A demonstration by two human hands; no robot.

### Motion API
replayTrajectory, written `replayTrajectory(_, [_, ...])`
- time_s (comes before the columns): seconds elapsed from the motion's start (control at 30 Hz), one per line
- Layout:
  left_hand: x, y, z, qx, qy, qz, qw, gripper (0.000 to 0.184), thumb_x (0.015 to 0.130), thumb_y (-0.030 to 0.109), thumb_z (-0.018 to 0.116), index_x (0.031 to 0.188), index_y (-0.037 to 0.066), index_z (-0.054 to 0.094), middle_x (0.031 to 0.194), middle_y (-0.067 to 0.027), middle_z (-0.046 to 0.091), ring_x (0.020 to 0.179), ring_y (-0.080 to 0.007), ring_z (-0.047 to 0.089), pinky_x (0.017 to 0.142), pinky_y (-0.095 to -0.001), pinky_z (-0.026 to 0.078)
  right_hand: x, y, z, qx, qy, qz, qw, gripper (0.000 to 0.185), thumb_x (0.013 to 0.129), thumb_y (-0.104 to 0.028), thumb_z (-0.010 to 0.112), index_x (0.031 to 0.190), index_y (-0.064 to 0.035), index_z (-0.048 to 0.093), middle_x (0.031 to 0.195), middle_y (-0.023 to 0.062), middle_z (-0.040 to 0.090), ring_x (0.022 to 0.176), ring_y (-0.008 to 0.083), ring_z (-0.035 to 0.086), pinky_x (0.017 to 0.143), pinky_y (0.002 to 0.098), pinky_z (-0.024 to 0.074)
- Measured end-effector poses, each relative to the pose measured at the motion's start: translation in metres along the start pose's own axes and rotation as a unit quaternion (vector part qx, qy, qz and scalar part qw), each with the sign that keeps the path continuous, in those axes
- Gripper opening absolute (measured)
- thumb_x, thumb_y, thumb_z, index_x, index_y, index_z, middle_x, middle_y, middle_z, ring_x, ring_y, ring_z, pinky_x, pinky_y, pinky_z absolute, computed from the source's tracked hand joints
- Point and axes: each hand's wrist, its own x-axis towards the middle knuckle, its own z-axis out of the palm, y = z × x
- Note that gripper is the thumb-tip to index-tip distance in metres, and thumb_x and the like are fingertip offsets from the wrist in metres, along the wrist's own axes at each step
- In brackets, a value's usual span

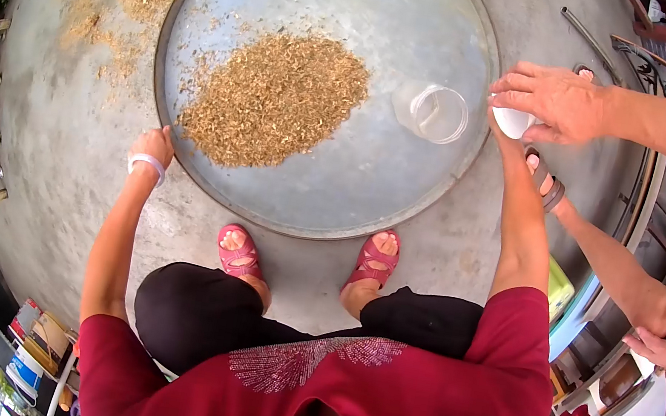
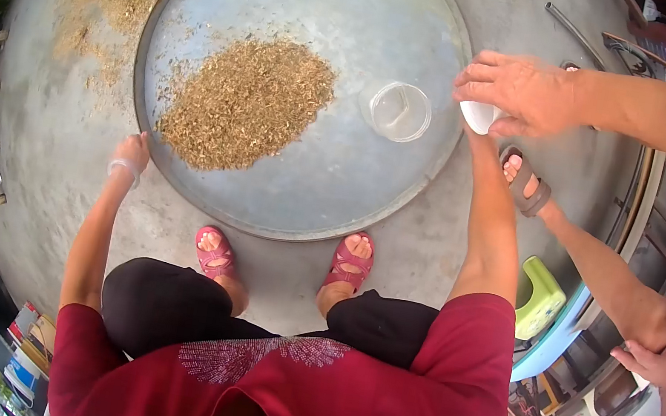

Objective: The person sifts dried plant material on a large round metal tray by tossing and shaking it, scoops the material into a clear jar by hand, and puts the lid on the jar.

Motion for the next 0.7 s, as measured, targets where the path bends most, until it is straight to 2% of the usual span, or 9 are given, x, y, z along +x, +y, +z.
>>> replayTrajectory(0.03, [-0.005,0.013,-0.020,-0.016,0.001,0.037,0.999,0.042,0.088,0.038,0.039,0.083,0.002,0.060,0.068,-0.0173,0.062,0.067,-0.0328,0.061,0.066,-0.0408,0.048,-0.006,0.021,0.070,0.065,0.205,0.105,0.971,0.044,0.073,-0.021,0.062,0.114,-0.0094,0.050,0.113,0.0124,0.051,0.104,0.0297,0.047,0.085,0.0396,0.0419])
replayTrajectory(0.1, [-0.028,0.068,-0.080,-0.045,0.004,0.109,0.993,0.037,0.086,0.039,0.045,0.091,0.003,0.056,0.069,-0.0162,0.061,0.067,-0.0336,0.060,0.065,-0.0417,0.048,-0.013,0.048,0.140,0.106,0.303,0.271,0.908,0.039,0.076,-0.023,0.058,0.112,-0.0075,0.052,0.109,0.0167,0.054,0.104,0.0313,0.049,0.086,0.0414,0.0407])
replayTrajectory(0.13, [-0.032,0.093,-0.094,-0.130,0.005,0.175,0.976,0.035,0.083,0.036,0.051,0.096,0.003,0.051,0.073,-0.0164,0.059,0.069,-0.0333,0.059,0.065,-0.0419,0.048,-0.008,0.052,0.144,0.082,0.187,0.425,0.882,0.036,0.079,-0.025,0.054,0.109,-0.0056,0.053,0.105,0.0216,0.055,0.097,0.0340,0.054,0.081,0.0431,0.0432])
replayTrajectory(0.23, [-0.032,0.176,-0.105,-0.246,0.053,0.387,0.887,0.056,0.072,0.029,0.067,0.112,0.004,0.039,0.093,-0.0183,0.052,0.080,-0.0325,0.056,0.068,-0.0394,0.047,0.005,0.037,0.127,0.115,-0.034,0.533,0.838,0.035,0.078,-0.025,0.054,0.108,-0.0055,0.052,0.107,0.0219,0.055,0.090,0.0365,0.057,0.074,0.0450,0.0455])
replayTrajectory(0.3, [-0.034,0.231,-0.115,-0.207,0.082,0.475,0.851,0.077,0.065,0.032,0.074,0.123,0.005,0.030,0.109,-0.0167,0.043,0.089,-0.0319,0.052,0.075,-0.0380,0.045,0.004,0.021,0.117,0.059,0.054,0.517,0.852,0.027,0.079,-0.023,0.054,0.098,-0.0036,0.057,0.096,0.0204,0.059,0.082,0.0380,0.058,0.068,0.0444,0.0468])
replayTrajectory(0.47, [-0.050,0.322,-0.089,-0.170,-0.018,0.405,0.898,0.105,0.052,0.037,0.081,0.130,0.005,0.019,0.116,-0.0208,0.035,0.106,-0.0362,0.042,0.088,-0.0409,0.039,0.025,-0.004,0.107,-0.008,0.366,0.330,0.870,0.022,0.080,-0.022,0.053,0.085,-0.0017,0.060,0.086,0.0188,0.061,0.075,0.0336,0.059,0.065,0.0406,0.0480])
replayTrajectory(0.53, [-0.061,0.332,-0.075,-0.181,-0.009,0.378,0.908,0.109,0.051,0.038,0.081,0.131,0.005,0.016,0.118,-0.0228,0.033,0.107,-0.0381,0.040,0.089,-0.0414,0.038,0.026,-0.003,0.109,0.233,0.221,0.376,0.869,0.024,0.081,-0.024,0.052,0.088,-0.0024,0.060,0.088,0.0167,0.060,0.076,0.0286,0.059,0.065,0.0384,0.0489])
replayTrajectory(0.6, [-0.066,0.336,-0.053,-0.230,-0.012,0.338,0.912,0.112,0.049,0.038,0.082,0.131,0.006,0.012,0.122,-0.0252,0.028,0.109,-0.0403,0.038,0.091,-0.0429,0.037,0.031,-0.020,0.086,0.463,0.015,0.423,0.779,0.031,0.084,-0.030,0.051,0.094,-0.0024,0.061,0.090,0.0120,0.061,0.078,0.0213,0.059,0.066,0.0341,0.0501])
replayTrajectory(0.7, [-0.066,0.337,-0.030,-0.302,-0.008,0.319,0.899,0.106,0.050,0.035,0.082,0.130,0.010,0.018,0.124,-0.0237,0.027,0.112,-0.0383,0.035,0.088,-0.0439,0.036,0.029,-0.049,0.087,0.614,0.071,0.381,0.688,0.036,0.087,-0.033,0.048,0.092,0.0007,0.061,0.084,0.0105,0.061,0.071,0.0188,0.058,0.062,0.0322,0.0509])
